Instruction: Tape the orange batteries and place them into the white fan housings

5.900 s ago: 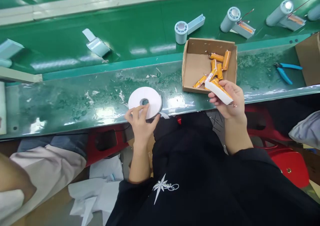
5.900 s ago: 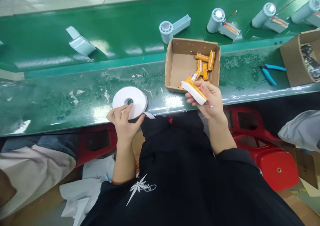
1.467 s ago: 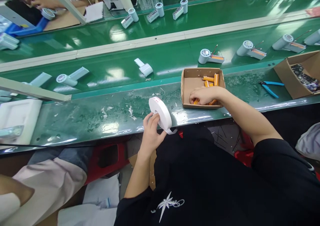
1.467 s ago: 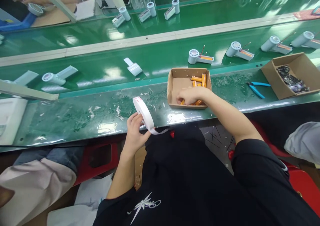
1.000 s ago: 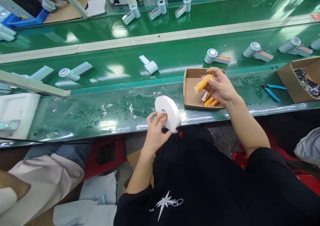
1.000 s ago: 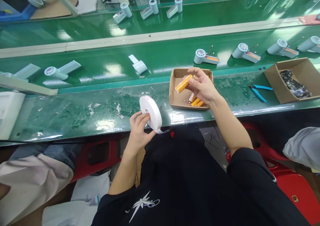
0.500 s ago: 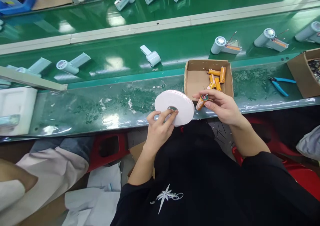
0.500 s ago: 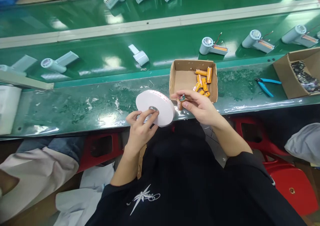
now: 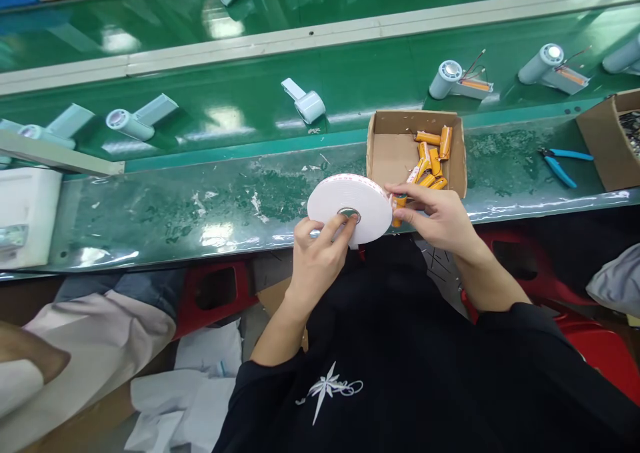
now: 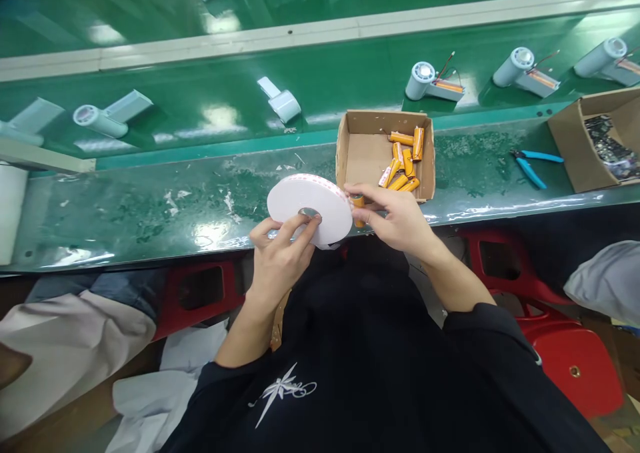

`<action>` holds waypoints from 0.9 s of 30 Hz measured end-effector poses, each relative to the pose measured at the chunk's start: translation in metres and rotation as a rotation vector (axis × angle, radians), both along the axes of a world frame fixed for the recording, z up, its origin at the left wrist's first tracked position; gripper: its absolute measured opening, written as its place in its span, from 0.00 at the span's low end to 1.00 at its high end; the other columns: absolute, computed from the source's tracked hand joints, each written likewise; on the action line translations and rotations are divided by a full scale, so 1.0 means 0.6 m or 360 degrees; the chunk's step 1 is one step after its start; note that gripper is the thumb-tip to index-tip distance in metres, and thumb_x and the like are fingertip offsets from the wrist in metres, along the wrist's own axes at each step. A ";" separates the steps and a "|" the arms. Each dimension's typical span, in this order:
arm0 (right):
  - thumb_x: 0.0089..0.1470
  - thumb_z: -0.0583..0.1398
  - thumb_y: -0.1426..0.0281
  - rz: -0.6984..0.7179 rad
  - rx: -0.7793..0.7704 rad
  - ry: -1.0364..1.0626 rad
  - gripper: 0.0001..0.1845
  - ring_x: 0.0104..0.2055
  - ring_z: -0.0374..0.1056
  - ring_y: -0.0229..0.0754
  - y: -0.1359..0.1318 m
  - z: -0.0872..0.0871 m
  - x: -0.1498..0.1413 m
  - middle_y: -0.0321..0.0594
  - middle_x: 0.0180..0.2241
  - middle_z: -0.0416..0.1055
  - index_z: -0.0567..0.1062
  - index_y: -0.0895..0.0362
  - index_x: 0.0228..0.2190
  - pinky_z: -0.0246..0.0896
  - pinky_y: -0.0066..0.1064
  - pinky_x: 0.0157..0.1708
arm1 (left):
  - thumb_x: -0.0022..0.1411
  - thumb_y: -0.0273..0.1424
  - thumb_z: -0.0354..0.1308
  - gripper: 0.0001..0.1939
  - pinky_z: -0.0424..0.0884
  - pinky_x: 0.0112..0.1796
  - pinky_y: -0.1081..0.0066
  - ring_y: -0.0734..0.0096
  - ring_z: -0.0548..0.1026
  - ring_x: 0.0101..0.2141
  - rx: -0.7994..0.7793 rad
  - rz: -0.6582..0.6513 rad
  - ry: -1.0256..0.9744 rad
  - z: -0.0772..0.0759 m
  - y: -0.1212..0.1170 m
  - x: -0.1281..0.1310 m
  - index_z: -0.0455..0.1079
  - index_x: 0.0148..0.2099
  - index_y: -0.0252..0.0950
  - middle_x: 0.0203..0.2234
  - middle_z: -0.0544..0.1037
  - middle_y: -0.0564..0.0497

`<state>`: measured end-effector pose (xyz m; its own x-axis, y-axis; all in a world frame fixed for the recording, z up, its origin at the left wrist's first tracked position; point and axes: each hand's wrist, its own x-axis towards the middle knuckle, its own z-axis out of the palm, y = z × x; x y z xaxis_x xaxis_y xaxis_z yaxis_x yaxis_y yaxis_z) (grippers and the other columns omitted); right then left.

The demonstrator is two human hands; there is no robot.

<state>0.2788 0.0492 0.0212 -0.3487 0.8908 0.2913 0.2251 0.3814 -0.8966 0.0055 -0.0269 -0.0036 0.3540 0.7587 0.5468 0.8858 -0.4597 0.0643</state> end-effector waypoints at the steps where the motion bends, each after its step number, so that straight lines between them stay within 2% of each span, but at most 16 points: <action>1: 0.66 0.70 0.62 -0.0123 -0.0035 0.0146 0.20 0.53 0.85 0.47 -0.001 -0.010 -0.009 0.39 0.55 0.86 0.84 0.49 0.58 0.84 0.39 0.56 | 0.71 0.22 0.66 0.29 0.64 0.52 0.55 0.53 0.66 0.47 0.0009 0.0034 -0.0022 -0.003 -0.002 0.007 0.76 0.70 0.47 0.51 0.87 0.47; 3: 0.66 0.70 0.58 -0.0406 -0.0034 0.0487 0.21 0.55 0.84 0.48 -0.009 -0.033 -0.038 0.40 0.57 0.84 0.82 0.48 0.58 0.84 0.40 0.57 | 0.71 0.30 0.70 0.25 0.62 0.49 0.53 0.53 0.67 0.45 0.0069 0.0133 -0.0114 -0.012 -0.004 0.027 0.78 0.68 0.44 0.48 0.85 0.43; 5: 0.69 0.66 0.52 -0.0657 0.0010 0.0755 0.27 0.61 0.81 0.50 -0.021 -0.058 -0.077 0.43 0.65 0.78 0.76 0.45 0.64 0.82 0.45 0.61 | 0.70 0.41 0.72 0.24 0.60 0.49 0.52 0.51 0.67 0.45 0.0146 0.0250 -0.0203 -0.021 -0.006 0.051 0.80 0.65 0.42 0.44 0.84 0.40; 8: 0.71 0.61 0.48 -0.0849 -0.0045 0.0887 0.32 0.68 0.76 0.54 -0.029 -0.088 -0.111 0.46 0.71 0.71 0.66 0.41 0.71 0.79 0.53 0.64 | 0.68 0.50 0.72 0.26 0.57 0.49 0.50 0.50 0.66 0.44 0.0199 0.0342 -0.0263 -0.027 -0.019 0.077 0.83 0.60 0.41 0.40 0.81 0.40; 10: 0.67 0.66 0.48 -0.0840 -0.0128 0.0926 0.35 0.70 0.74 0.58 -0.016 -0.092 -0.089 0.47 0.70 0.72 0.67 0.42 0.69 0.78 0.58 0.66 | 0.69 0.47 0.72 0.23 0.58 0.49 0.51 0.52 0.67 0.44 0.0083 0.0244 -0.0241 -0.025 -0.040 0.074 0.83 0.60 0.42 0.39 0.81 0.41; 12: 0.63 0.71 0.50 -0.0811 -0.0115 0.1033 0.34 0.73 0.71 0.60 0.011 -0.083 -0.033 0.44 0.69 0.73 0.72 0.43 0.66 0.75 0.60 0.68 | 0.70 0.42 0.71 0.21 0.59 0.49 0.52 0.53 0.68 0.44 -0.0080 0.0091 -0.0174 -0.021 -0.060 0.050 0.82 0.62 0.46 0.38 0.80 0.44; 13: 0.63 0.71 0.50 -0.0817 -0.0046 0.1107 0.32 0.74 0.69 0.59 0.025 -0.075 -0.001 0.41 0.70 0.72 0.74 0.42 0.64 0.74 0.60 0.69 | 0.70 0.40 0.70 0.21 0.59 0.50 0.52 0.52 0.69 0.45 -0.0146 0.0071 -0.0140 -0.019 -0.066 0.030 0.81 0.63 0.48 0.39 0.81 0.44; 15: 0.66 0.69 0.51 -0.0827 0.0162 0.1221 0.28 0.74 0.70 0.56 0.041 -0.060 0.047 0.37 0.69 0.73 0.75 0.40 0.63 0.75 0.55 0.68 | 0.70 0.38 0.71 0.23 0.60 0.52 0.49 0.48 0.70 0.48 -0.0263 0.0195 -0.0108 -0.020 -0.061 -0.018 0.80 0.65 0.50 0.43 0.81 0.43; 16: 0.65 0.70 0.52 -0.0755 0.0184 0.1208 0.28 0.71 0.73 0.55 0.038 -0.055 0.056 0.36 0.67 0.75 0.75 0.38 0.63 0.77 0.52 0.67 | 0.69 0.39 0.71 0.24 0.60 0.54 0.47 0.45 0.70 0.51 -0.0335 0.0296 -0.0104 -0.021 -0.052 -0.042 0.79 0.66 0.48 0.46 0.82 0.41; 18: 0.62 0.74 0.57 -0.0490 0.0046 0.1034 0.34 0.63 0.80 0.53 0.008 -0.055 0.044 0.37 0.61 0.81 0.73 0.36 0.66 0.82 0.49 0.61 | 0.68 0.41 0.72 0.28 0.60 0.57 0.43 0.38 0.69 0.56 -0.0494 0.0442 -0.0141 -0.023 -0.029 -0.078 0.78 0.68 0.45 0.54 0.81 0.37; 20: 0.65 0.73 0.61 -0.0150 -0.0181 0.0733 0.37 0.56 0.85 0.52 -0.042 -0.066 0.006 0.39 0.57 0.85 0.69 0.36 0.69 0.86 0.47 0.55 | 0.69 0.45 0.71 0.29 0.60 0.59 0.43 0.38 0.69 0.59 -0.0574 0.0402 -0.0261 -0.023 -0.012 -0.086 0.77 0.68 0.44 0.58 0.80 0.37; 23: 0.72 0.64 0.67 0.0159 -0.0205 0.0273 0.35 0.55 0.85 0.49 -0.103 -0.091 -0.048 0.42 0.61 0.83 0.63 0.39 0.74 0.84 0.46 0.58 | 0.73 0.52 0.66 0.25 0.64 0.60 0.49 0.48 0.73 0.55 -0.0564 0.0114 -0.0520 -0.017 -0.011 -0.047 0.80 0.65 0.46 0.54 0.81 0.42; 25: 0.72 0.63 0.70 0.0214 -0.0078 0.0016 0.38 0.57 0.85 0.48 -0.116 -0.103 -0.063 0.41 0.61 0.83 0.60 0.41 0.76 0.80 0.45 0.62 | 0.77 0.53 0.60 0.24 0.65 0.57 0.54 0.54 0.74 0.51 -0.0589 -0.0045 -0.0622 -0.012 -0.020 -0.009 0.82 0.63 0.47 0.50 0.82 0.45; 27: 0.71 0.63 0.71 0.0242 0.0033 -0.0135 0.41 0.58 0.84 0.49 -0.113 -0.112 -0.064 0.39 0.60 0.84 0.59 0.41 0.77 0.81 0.43 0.61 | 0.78 0.53 0.58 0.22 0.66 0.54 0.55 0.57 0.73 0.49 -0.0635 -0.0053 -0.0660 -0.011 -0.024 0.021 0.84 0.60 0.47 0.46 0.83 0.46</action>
